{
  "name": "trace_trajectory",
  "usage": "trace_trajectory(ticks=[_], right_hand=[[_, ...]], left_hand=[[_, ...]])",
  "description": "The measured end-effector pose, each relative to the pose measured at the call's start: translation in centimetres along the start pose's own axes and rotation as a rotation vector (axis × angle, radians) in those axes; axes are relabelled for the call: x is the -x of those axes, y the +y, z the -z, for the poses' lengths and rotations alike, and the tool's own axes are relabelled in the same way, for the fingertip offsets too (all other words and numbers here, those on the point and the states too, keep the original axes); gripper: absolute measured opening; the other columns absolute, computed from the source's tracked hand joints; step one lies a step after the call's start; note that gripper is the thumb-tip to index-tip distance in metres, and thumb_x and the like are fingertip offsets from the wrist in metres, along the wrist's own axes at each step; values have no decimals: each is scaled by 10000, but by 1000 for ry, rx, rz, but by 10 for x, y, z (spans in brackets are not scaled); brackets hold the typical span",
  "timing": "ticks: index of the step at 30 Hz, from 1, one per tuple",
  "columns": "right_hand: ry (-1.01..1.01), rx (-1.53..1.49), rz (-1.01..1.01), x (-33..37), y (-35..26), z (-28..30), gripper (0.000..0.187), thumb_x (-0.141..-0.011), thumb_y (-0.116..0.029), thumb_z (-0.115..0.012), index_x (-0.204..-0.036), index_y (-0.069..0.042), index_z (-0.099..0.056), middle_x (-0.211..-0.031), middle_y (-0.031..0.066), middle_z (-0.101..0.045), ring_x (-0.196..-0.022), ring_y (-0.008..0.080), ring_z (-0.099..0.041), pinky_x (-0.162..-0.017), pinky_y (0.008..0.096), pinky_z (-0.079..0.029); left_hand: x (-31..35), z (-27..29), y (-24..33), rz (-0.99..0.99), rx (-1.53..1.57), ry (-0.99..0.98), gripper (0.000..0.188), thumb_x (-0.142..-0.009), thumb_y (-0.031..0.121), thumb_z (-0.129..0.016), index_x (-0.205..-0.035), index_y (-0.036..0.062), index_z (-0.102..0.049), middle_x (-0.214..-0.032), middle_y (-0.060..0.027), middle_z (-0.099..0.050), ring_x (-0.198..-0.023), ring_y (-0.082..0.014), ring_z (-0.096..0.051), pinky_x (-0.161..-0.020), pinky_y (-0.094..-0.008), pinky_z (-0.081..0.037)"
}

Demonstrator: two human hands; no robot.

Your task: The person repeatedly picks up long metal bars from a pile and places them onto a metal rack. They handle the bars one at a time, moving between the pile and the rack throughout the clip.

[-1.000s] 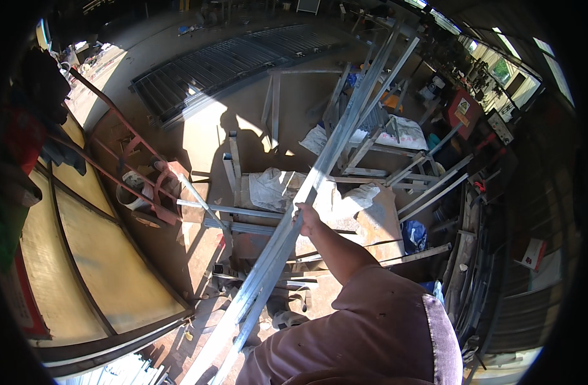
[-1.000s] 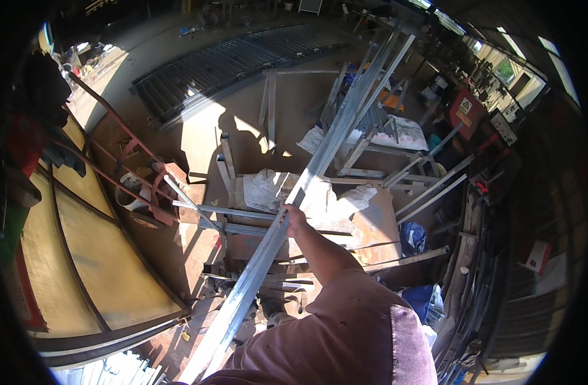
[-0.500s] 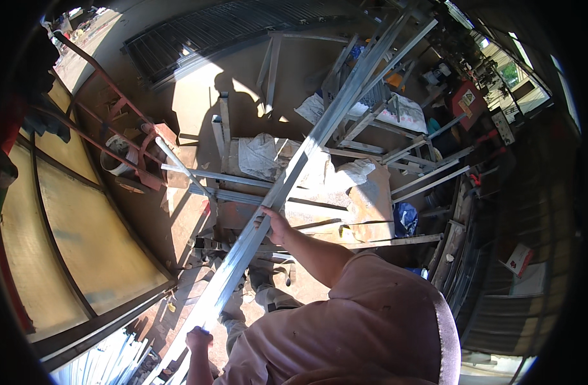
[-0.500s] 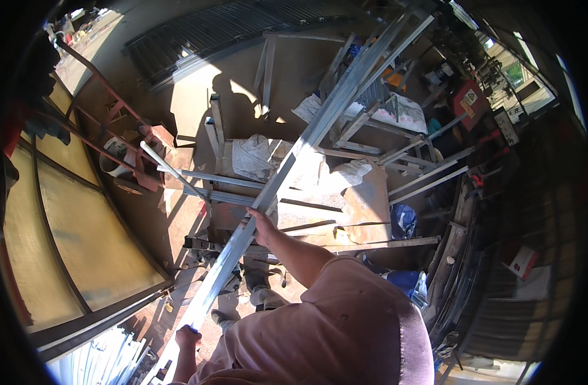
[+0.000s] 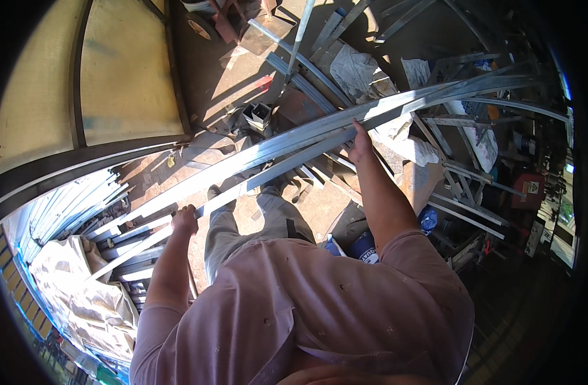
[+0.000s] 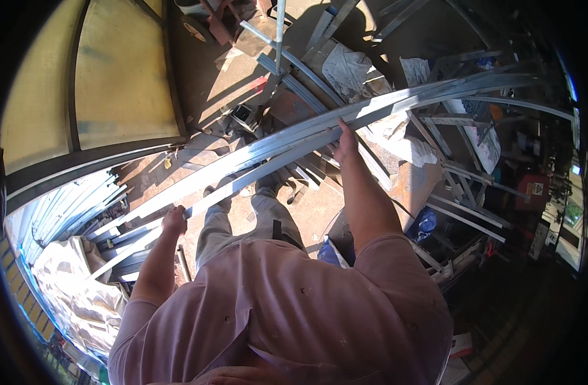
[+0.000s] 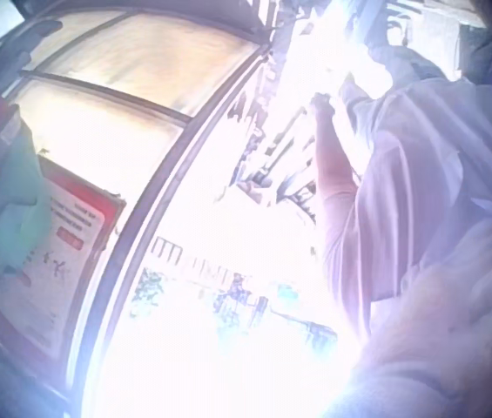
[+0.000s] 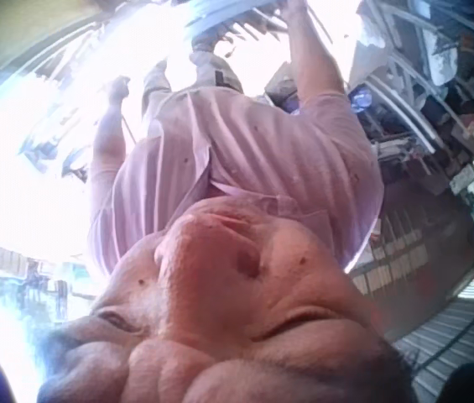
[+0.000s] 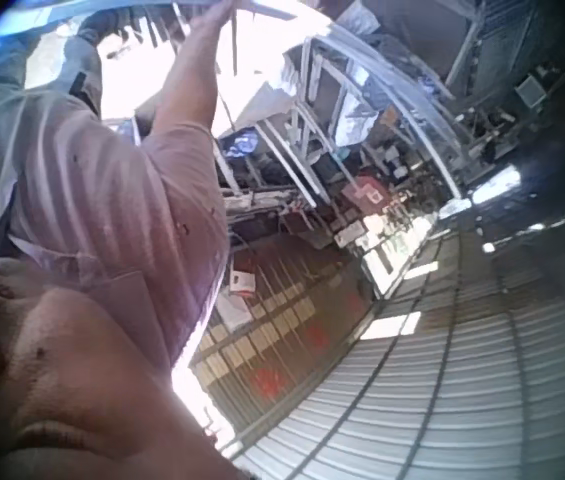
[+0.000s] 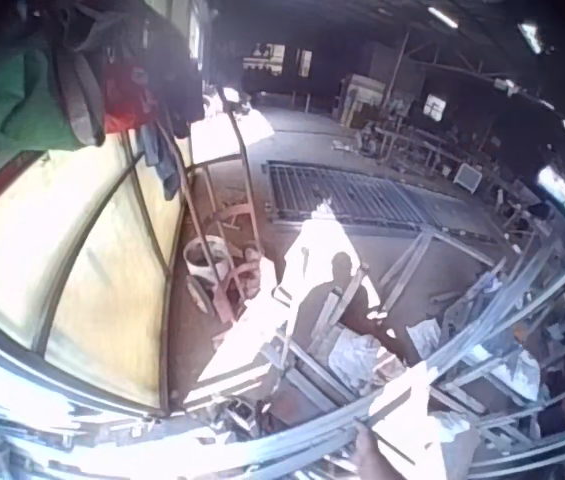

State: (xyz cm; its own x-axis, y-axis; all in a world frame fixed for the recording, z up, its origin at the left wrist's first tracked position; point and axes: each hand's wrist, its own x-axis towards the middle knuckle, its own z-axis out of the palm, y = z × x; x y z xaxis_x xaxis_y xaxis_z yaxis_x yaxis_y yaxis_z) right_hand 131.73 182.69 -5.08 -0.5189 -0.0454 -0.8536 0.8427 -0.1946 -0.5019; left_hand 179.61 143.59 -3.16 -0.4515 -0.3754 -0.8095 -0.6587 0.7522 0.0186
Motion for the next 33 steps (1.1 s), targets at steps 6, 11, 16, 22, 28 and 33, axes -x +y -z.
trace_trajectory(ticks=[6, 11, 16, 22, 28, 33], right_hand=[[50, 524, 83, 20, -13, 32, 535, -973, -416, -677, -1355, -60, -558, -1260, 125, -639, -1103, 254, -645, -960, 415, -522], [-153, 678, -158, 64, 44, 71, 469, -1006, -382, -621, -1337, -53, -573, -1200, 140, -702, -1046, 265, -692, -903, 413, -545], [-133, 1015, -283, 89, 101, 117, 373, -980, -338, -659, -1222, -57, -622, -1046, 76, -725, -881, 204, -703, -748, 361, -546], [-192, 1201, -295, 85, 102, 114, 387, -987, -353, -647, -1237, -60, -615, -1060, 82, -726, -896, 206, -699, -758, 358, -548], [-229, 1242, -162, 66, 86, 69, 411, -1005, -399, -617, -1249, -69, -630, -1093, 88, -714, -940, 211, -690, -808, 379, -530], [-259, 1230, -147, 59, 87, 36, 448, -1011, -375, -615, -1338, -73, -558, -1122, 95, -694, -894, 205, -691, -773, 359, -552]], left_hand=[[-37, 8, 52, -50, -100, -58, 651, -638, 71, -887, -1222, 69, -597, -1304, -127, -639, -1260, -306, -609, -1001, -449, -543], [-77, 49, 112, -26, -21, -111, 690, -642, 56, -888, -1269, 56, -602, -1302, -133, -649, -1233, -320, -635, -975, -476, -557], [-116, 62, 175, -153, -44, 153, 406, -828, 175, -764, -1215, 77, -691, -1240, -116, -692, -1182, -295, -654, -940, -412, -558], [-126, 77, 254, -341, 212, 342, 478, -886, 174, -644, -1345, 63, -571, -1355, -122, -606, -1338, -286, -519, -1149, -420, -387], [-50, 64, 229, -528, 357, 363, 565, -856, 287, -724, -1346, 52, -568, -1434, -130, -535, -1367, -299, -469, -1130, -377, -413], [10, -45, 70, -53, 370, -124, 577, -915, 372, -699, -1394, 86, -550, -1375, -145, -606, -1290, -326, -578, -1042, -452, -509]])
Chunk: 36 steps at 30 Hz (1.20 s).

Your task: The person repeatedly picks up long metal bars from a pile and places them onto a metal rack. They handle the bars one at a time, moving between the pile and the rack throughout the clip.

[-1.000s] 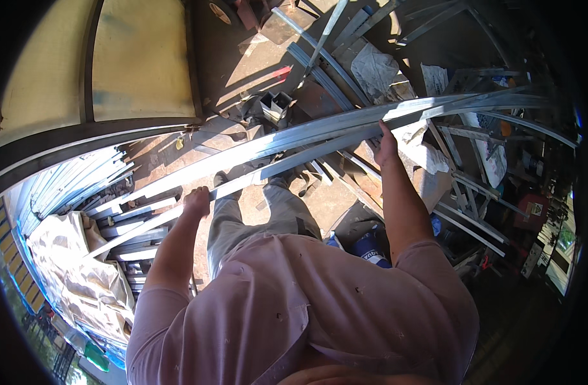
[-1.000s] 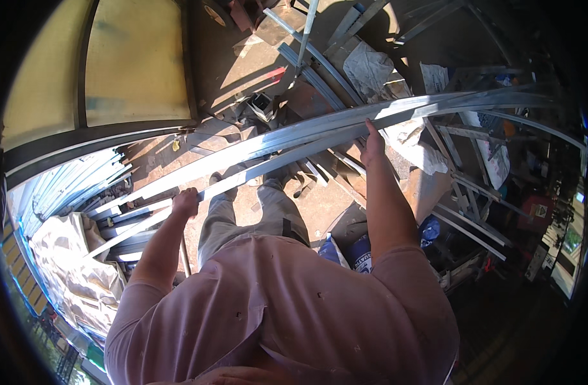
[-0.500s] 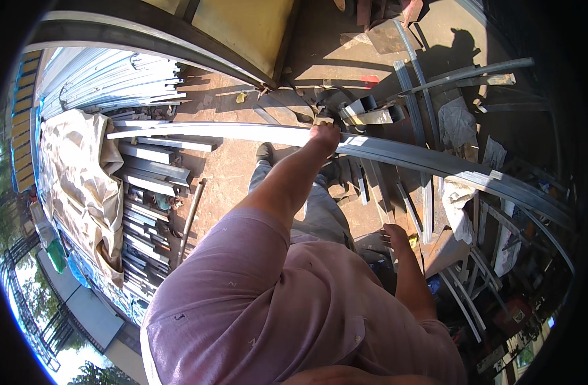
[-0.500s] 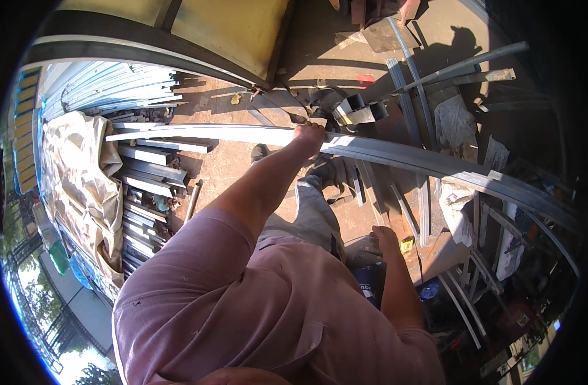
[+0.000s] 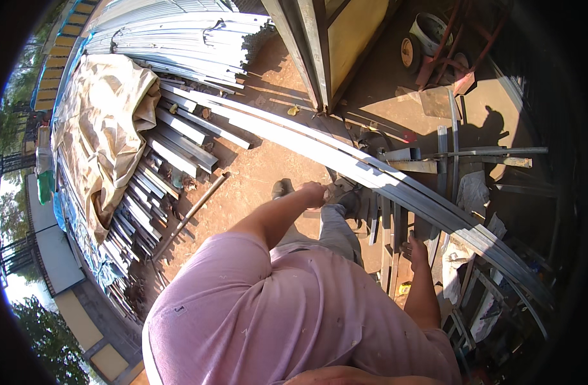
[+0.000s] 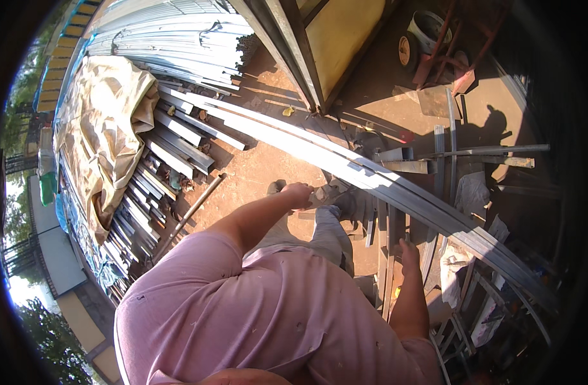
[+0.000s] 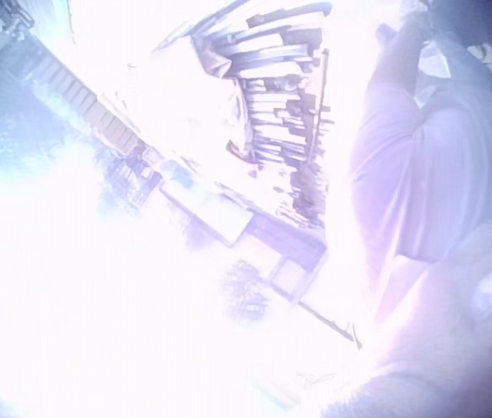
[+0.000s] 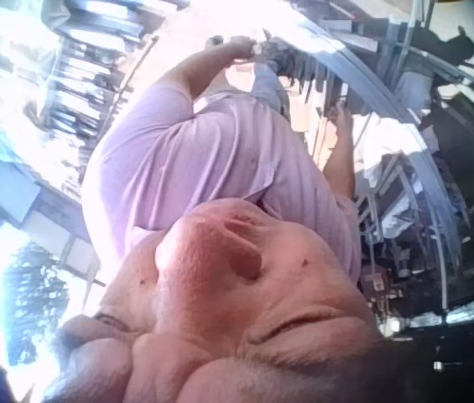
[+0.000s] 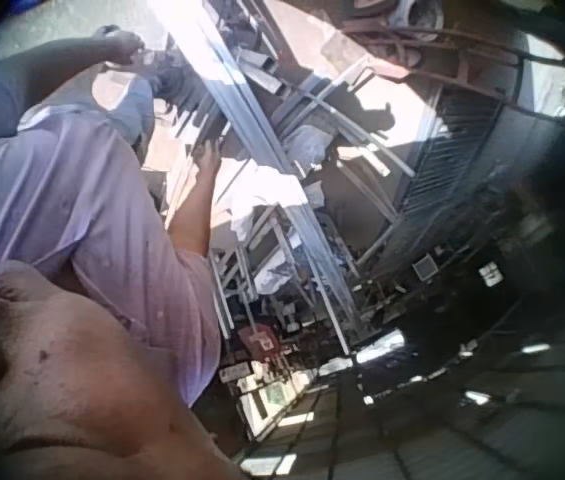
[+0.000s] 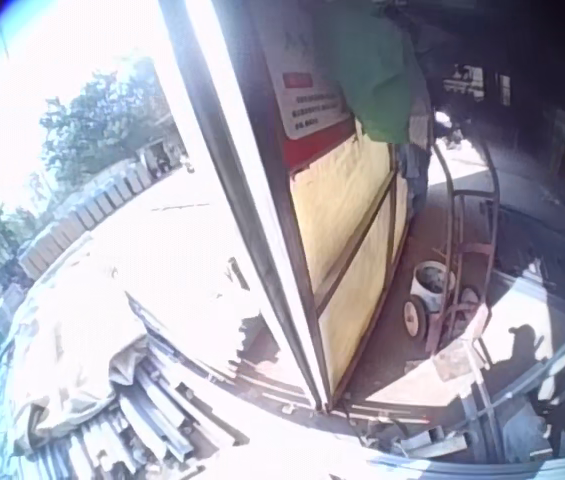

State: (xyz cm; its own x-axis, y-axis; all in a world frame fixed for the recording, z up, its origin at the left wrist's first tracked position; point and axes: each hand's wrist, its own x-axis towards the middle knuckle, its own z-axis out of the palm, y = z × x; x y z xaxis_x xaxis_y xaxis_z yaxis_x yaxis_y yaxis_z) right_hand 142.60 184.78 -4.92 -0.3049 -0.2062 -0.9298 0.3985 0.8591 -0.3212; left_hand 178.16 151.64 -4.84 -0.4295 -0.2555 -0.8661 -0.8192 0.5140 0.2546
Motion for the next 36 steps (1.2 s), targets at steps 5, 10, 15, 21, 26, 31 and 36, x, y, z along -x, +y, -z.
trace_trajectory(ticks=[5, 10, 15, 21, 26, 31, 36], right_hand=[[-2, 78, -12, 20, -20, -44, 435, -996, -380, -635, -1313, -92, -557, -1081, 87, -691, -869, 201, -685, -743, 364, -551], [1, 224, -71, 30, -20, -102, 345, -996, -360, -627, -1165, -59, -623, -926, 57, -690, -778, 197, -666, -672, 377, -524], [-31, 313, -57, 47, -46, -213, 364, -968, -366, -682, -1106, -32, -636, -920, 75, -681, -738, 189, -653, -633, 352, -523], [-237, 620, 178, 64, -139, -399, 420, -982, -392, -675, -1216, -49, -612, -1018, 114, -724, -846, 211, -699, -703, 356, -541], [-430, 617, 378, 70, -223, -521, 369, -1013, -369, -645, -1201, -53, -626, -1032, 96, -732, -909, 190, -707, -739, 329, -540], [-354, 718, 419, 45, -284, -604, 458, -993, -451, -650, -1178, -32, -637, -1008, 95, -725, -817, 160, -671, -731, 320, -538], [-221, 992, 568, -39, -314, -662, 527, -987, -495, -630, -1115, 15, -663, -992, 150, -711, -871, 201, -655, -760, 334, -530]], left_hand=[[115, -91, -234, 562, 143, -79, 472, -855, 346, -709, -1205, 29, -703, -1247, -203, -700, -1160, -351, -679, -956, -457, -561], [224, -176, -341, 696, 446, 45, 540, -912, 404, -659, -1320, 51, -660, -1371, -179, -644, -1269, -350, -617, -1051, -454, -508], [253, -273, -372, 634, 811, 205, 628, -866, 494, -709, -1303, 45, -664, -1306, -204, -672, -1221, -360, -637, -1033, -439, -509], [284, -324, -397, 584, 1019, 266, 615, -840, 502, -738, -1250, 46, -698, -1204, -194, -723, -1142, -332, -683, -983, -411, -533], [306, -330, -447, 759, 1132, 344, 547, -858, 447, -753, -1226, 44, -711, -1198, -193, -728, -1135, -319, -687, -978, -408, -533], [320, -316, -462, 830, 1218, 313, 565, -871, 434, -748, -1244, 11, -697, -1190, -221, -724, -1141, -343, -685, -970, -418, -535], [316, -271, -472, 786, 1221, 269, 552, -882, 423, -745, -1236, 2, -697, -1186, -215, -727, -1134, -340, -689, -977, -410, -532]])
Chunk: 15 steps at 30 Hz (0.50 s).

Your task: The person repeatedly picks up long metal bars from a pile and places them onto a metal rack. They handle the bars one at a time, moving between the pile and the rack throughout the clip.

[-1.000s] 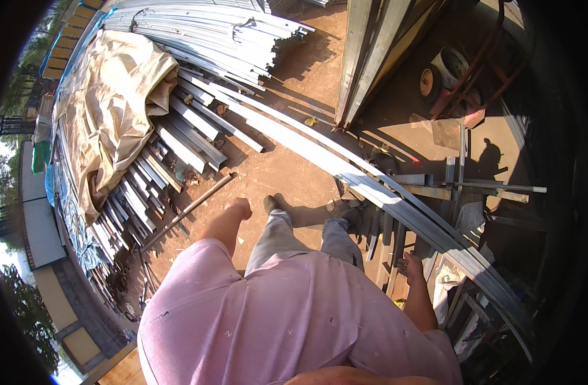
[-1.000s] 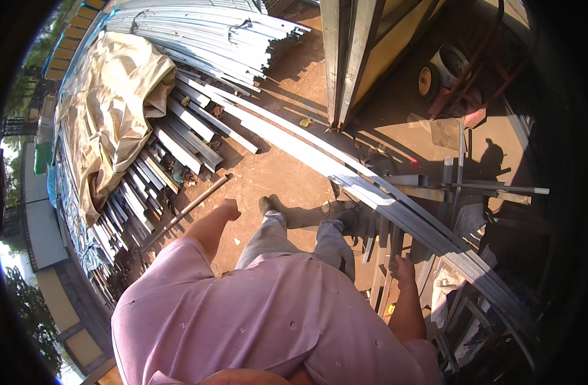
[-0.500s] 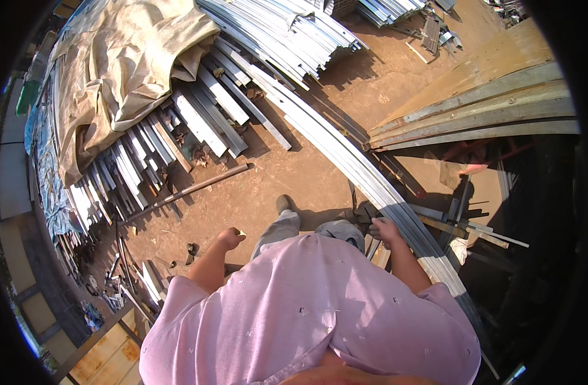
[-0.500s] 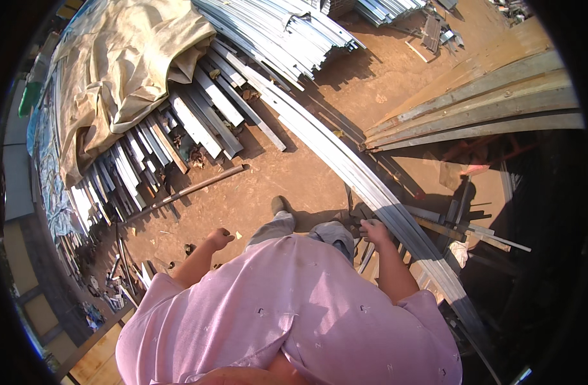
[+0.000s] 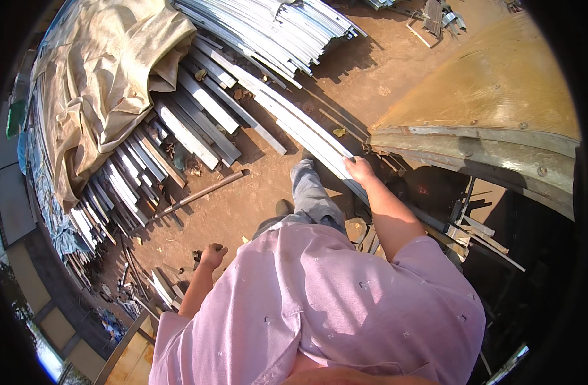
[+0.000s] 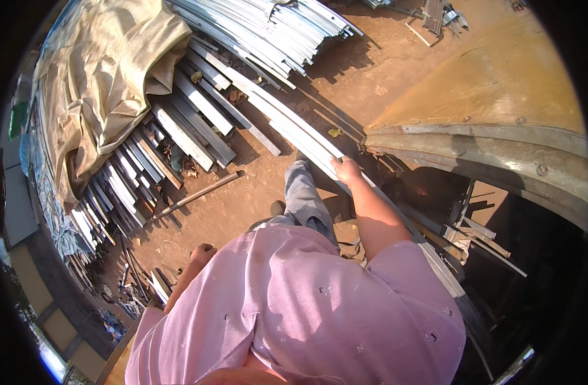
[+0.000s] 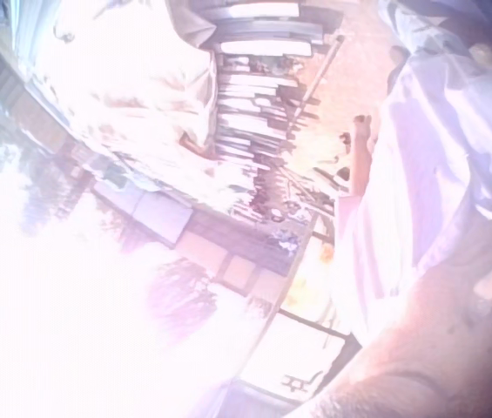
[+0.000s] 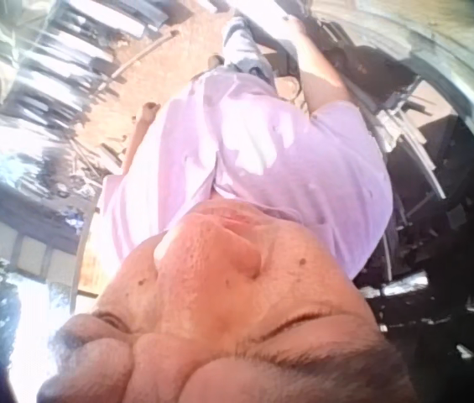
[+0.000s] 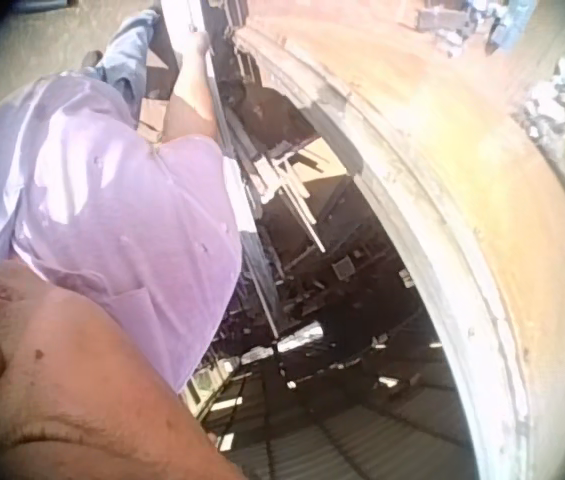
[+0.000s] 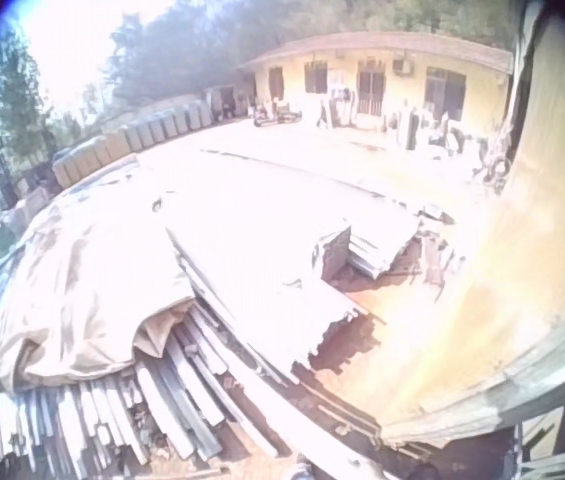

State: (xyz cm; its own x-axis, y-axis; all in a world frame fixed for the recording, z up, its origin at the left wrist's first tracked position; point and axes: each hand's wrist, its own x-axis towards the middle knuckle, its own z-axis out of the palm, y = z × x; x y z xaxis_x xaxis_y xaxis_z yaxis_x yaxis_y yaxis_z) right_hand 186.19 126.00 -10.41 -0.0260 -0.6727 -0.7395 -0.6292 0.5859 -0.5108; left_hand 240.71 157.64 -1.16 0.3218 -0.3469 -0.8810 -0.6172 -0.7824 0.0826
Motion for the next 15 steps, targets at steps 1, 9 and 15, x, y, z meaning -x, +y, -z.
trace_trajectory(ticks=[1, 9, 15], right_hand=[[31, 122, 28, -12, -3, -6, 601, -975, -533, -620, -1163, 36, -658, -1057, 205, -714, -966, 281, -677, -837, 376, -536], [-49, 454, -53, -144, -10, -36, 747, -967, -630, -541, -1444, -55, -521, -1432, 225, -547, -1310, 390, -555, -1087, 480, -468], [-194, 553, -148, -195, -23, -45, 651, -980, -576, -564, -1438, -116, -528, -1458, 160, -523, -1339, 339, -526, -1083, 470, -466]], left_hand=[[3, 2, 8, -3, -5, 10, 550, -885, 421, -743, -1238, 2, -696, -1188, -215, -727, -1132, -340, -690, -979, -408, -530], [-19, 57, 176, -117, -20, -82, 509, -920, 359, -720, -1273, 1, -642, -1174, -185, -736, -1127, -298, -699, -983, -380, -538], [-40, 64, 278, -253, -108, -164, 469, -921, 360, -717, -1257, 42, -641, -1217, -151, -722, -1126, -304, -692, -997, -392, -535]])
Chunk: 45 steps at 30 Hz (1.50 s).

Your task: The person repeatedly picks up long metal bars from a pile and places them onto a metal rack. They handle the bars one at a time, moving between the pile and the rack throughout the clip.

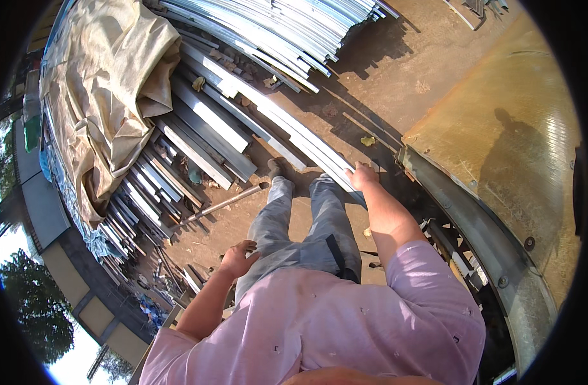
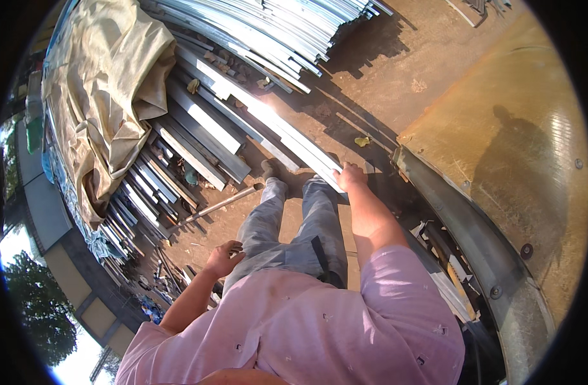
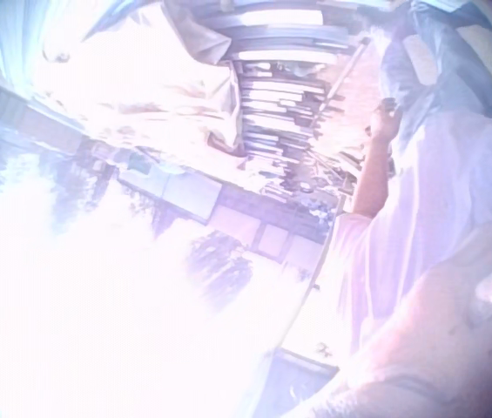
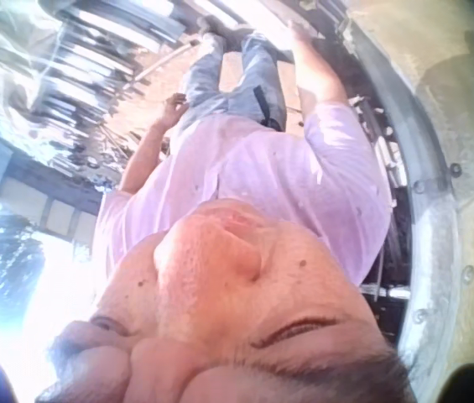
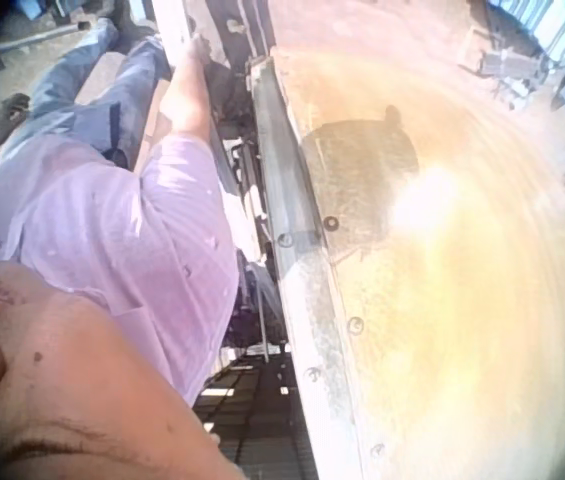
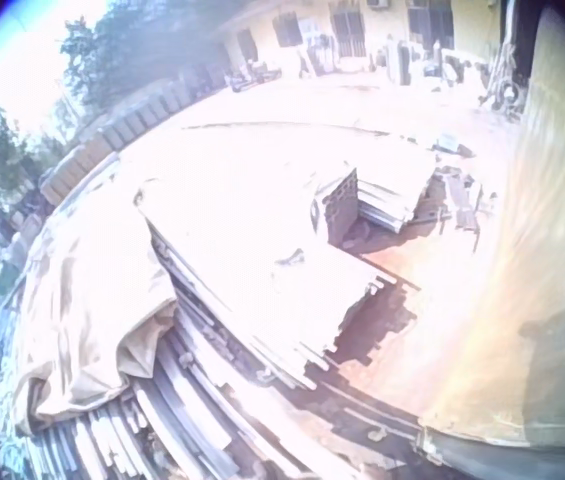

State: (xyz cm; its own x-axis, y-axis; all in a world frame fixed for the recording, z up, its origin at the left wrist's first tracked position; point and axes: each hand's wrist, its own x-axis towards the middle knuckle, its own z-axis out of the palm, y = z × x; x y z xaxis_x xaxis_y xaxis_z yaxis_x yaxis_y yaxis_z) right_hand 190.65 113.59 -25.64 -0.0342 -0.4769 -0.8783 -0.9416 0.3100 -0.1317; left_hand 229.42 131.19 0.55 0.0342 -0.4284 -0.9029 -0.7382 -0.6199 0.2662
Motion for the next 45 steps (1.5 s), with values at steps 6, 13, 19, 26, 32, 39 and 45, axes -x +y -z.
trace_trajectory(ticks=[6, 13, 19, 26, 32, 39, 45], right_hand=[[118, 10, 65, -21, 10, -21, 452, -974, -471, -623, -1253, -116, -631, -1306, 145, -603, -1249, 350, -579, -1011, 493, -495], [123, -55, 117, -26, 27, -23, 427, -946, -465, -658, -1197, -120, -675, -1213, 128, -684, -1130, 331, -646, -976, 481, -481], [153, -65, 80, 4, 85, -20, 405, -918, -437, -688, -1183, -131, -700, -1187, 120, -702, -1120, 341, -656, -970, 511, -468], [-138, 190, -392, 23, 133, -29, 429, -936, -344, -655, -1298, -114, -637, -1308, 181, -642, -1191, 385, -627, -988, 502, -512], [263, 23, -155, -60, -11, 32, 464, -957, -350, -654, -1303, -43, -616, -1313, 229, -629, -1173, 416, -627, -990, 494, -507], [308, -463, 473, -221, -331, 131, 421, -1027, -453, -582, -1144, -65, -696, -1009, 188, -738, -977, 356, -714, -851, 421, -552], [115, -259, 503, -359, -519, 121, 541, -1058, -487, -513, -1293, -17, -644, -1243, 158, -705, -1183, 282, -653, -1038, 399, -481]], left_hand=[[-60, 25, 23, 36, -280, -149, 494, -916, 390, -696, -1283, 65, -636, -1261, -160, -694, -1194, -344, -646, -1019, -426, -513], [-144, 56, 17, -20, -429, -198, 520, -910, 396, -704, -1314, 79, -621, -1283, -161, -681, -1209, -340, -633, -1029, -433, -505], [-207, 101, 11, -109, -477, -262, 578, -914, 446, -677, -1380, 120, -577, -1321, -183, -652, -1241, -366, -608, -1030, -473, -499], [-259, 157, -25, -68, -454, -206, 535, -904, 431, -686, -1324, 113, -597, -1309, -166, -631, -1221, -367, -600, -1022, -478, -497], [-270, 154, -63, -320, -388, -35, 539, -889, 451, -691, -1277, 85, -617, -1365, -107, -578, -1344, -322, -476, -1151, -478, -362], [-288, 179, -56, -368, -326, 64, 585, -838, 470, -738, -1254, 70, -646, -1369, -118, -585, -1371, -328, -458, -1206, -499, -282], [-295, 188, -71, -399, -196, 173, 557, -820, 450, -748, -1194, 48, -651, -1318, -151, -608, -1292, -366, -513, -1119, -538, -360]])
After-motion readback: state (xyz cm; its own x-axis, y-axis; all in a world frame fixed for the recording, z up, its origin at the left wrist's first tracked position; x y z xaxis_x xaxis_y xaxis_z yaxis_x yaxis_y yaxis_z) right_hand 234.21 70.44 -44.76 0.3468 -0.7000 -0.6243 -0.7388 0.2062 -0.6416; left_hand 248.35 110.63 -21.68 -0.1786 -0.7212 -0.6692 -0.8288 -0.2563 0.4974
